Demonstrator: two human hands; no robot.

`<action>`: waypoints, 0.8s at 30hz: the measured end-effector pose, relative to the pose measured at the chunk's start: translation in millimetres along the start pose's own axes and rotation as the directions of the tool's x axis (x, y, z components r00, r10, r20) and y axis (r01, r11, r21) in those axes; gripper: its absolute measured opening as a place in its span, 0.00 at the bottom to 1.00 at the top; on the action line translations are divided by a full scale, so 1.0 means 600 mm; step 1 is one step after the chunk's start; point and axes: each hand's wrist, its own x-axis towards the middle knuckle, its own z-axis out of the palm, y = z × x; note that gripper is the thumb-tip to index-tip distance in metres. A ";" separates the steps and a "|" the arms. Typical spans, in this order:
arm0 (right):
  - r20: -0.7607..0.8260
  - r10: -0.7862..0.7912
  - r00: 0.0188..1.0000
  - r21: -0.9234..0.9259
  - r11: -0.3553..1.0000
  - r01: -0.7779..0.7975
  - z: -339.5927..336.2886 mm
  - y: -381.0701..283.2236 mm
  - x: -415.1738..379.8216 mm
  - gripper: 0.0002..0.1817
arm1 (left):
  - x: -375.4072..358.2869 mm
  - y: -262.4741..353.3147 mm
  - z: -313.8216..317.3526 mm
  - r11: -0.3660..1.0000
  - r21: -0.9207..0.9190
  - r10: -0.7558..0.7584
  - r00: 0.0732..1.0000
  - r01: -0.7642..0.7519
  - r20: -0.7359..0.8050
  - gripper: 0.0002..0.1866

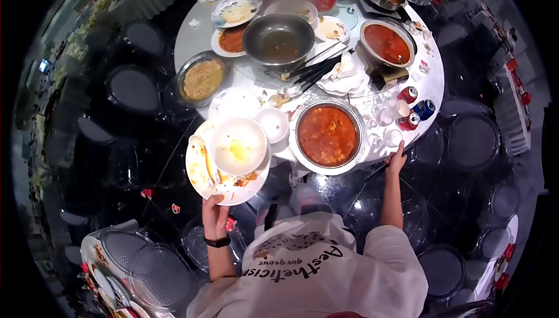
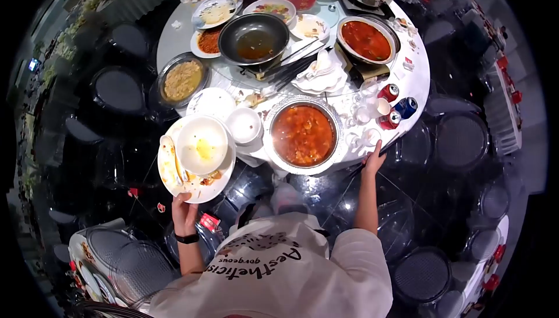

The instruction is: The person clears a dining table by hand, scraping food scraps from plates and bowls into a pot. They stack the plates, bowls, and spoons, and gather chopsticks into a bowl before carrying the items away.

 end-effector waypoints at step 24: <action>0.768 -0.536 0.350 0.189 0.713 0.675 0.554 0.166 -0.241 0.07 | 0.211 0.094 0.000 0.999 0.019 0.028 0.998 -0.027 -0.061 0.32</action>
